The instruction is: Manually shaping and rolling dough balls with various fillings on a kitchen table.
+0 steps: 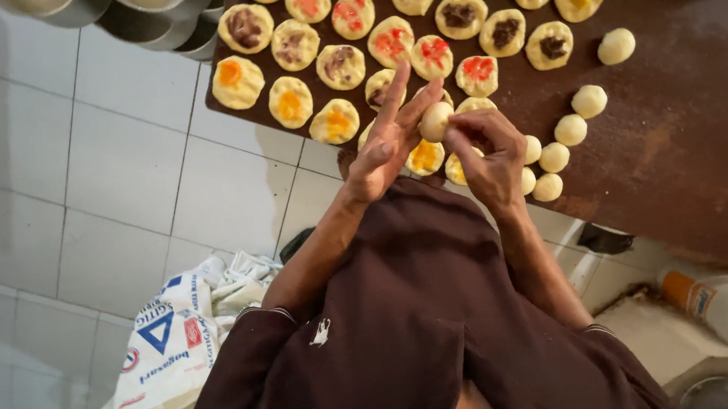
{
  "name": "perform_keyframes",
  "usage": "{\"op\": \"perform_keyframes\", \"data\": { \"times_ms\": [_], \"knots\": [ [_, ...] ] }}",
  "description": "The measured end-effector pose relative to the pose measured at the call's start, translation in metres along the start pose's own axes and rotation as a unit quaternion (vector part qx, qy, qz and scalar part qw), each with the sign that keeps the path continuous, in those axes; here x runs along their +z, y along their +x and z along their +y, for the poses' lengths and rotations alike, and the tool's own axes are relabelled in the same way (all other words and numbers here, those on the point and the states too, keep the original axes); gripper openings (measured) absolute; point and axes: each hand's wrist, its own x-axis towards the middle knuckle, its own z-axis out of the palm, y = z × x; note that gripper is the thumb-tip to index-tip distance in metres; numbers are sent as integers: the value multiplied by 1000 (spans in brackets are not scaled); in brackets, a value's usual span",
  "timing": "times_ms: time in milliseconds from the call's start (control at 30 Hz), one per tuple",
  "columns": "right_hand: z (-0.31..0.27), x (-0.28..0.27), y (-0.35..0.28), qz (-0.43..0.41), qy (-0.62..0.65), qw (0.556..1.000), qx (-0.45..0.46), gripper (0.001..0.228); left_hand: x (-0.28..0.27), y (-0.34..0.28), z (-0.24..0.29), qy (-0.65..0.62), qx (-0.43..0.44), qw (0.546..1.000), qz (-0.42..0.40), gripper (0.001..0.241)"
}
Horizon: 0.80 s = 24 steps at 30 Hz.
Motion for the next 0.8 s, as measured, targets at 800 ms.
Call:
{"op": "perform_keyframes", "data": {
  "times_ms": [800],
  "knots": [
    [114, -117, 22, -53, -296, 940, 160, 39, 3, 33, -16, 77, -112, 991, -16, 94]
  ]
}}
